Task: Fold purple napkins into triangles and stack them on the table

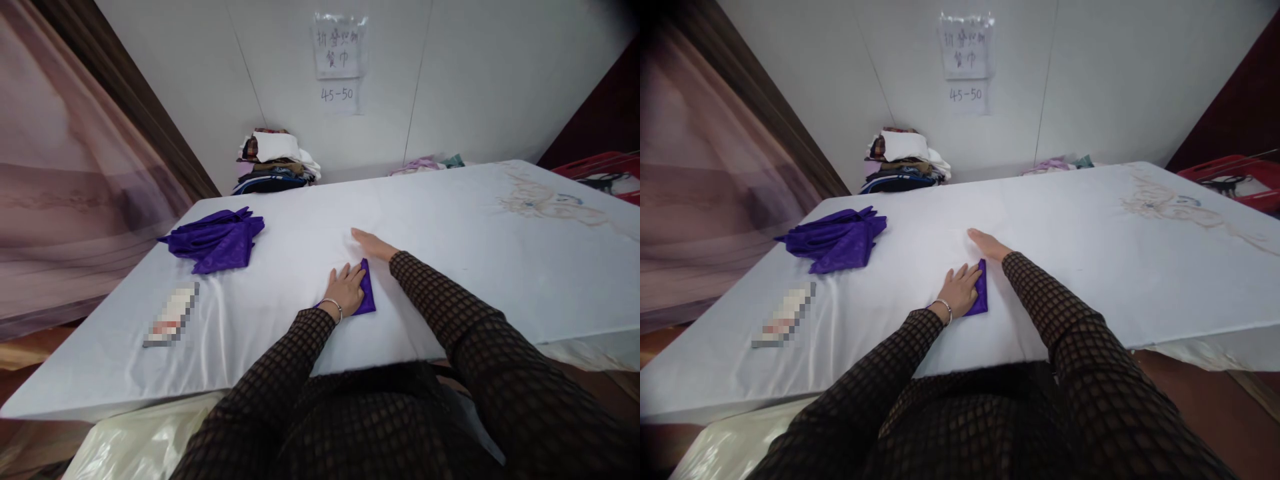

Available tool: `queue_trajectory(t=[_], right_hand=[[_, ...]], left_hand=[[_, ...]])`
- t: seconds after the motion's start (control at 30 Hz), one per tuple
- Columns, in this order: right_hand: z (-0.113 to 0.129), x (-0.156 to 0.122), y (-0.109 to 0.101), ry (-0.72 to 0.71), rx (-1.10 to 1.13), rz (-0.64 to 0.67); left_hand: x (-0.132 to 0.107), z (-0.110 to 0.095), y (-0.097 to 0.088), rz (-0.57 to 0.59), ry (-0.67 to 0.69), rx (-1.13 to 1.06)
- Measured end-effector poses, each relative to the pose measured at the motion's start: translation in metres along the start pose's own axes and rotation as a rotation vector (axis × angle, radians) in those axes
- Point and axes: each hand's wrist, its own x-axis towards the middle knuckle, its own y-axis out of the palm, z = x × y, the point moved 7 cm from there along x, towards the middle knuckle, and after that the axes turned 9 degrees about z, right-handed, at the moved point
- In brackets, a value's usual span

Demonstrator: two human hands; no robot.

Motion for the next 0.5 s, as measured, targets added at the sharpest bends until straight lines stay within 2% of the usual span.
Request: queue_trajectory(t=[0.1,0.2,0.3,0.37,0.5], right_hand=[[-0.013,-0.02,-0.017,0.073,0.065,-0.146],[-0.006,-0.056,-0.01,-0.018,0.032,-0.21],[0.006,-0.091,0.008,-0.097,-0.019,-0.17],[0.013,-0.105,0.016,-0.139,-0.038,-0.125],[0.024,-0.108,0.024,-0.246,-0.097,-0.001]], left_hand=[[0.0,0.001,0.002,-0.014,-0.001,-0.001],[0.001,0.002,0.004,-0.018,-0.007,0.001],[0.002,0.001,0.004,-0.017,-0.004,0.012],[0.002,0.001,0.004,-0.012,-0.006,0.018],[0.001,0.001,0.003,-0.015,-0.009,0.018]])
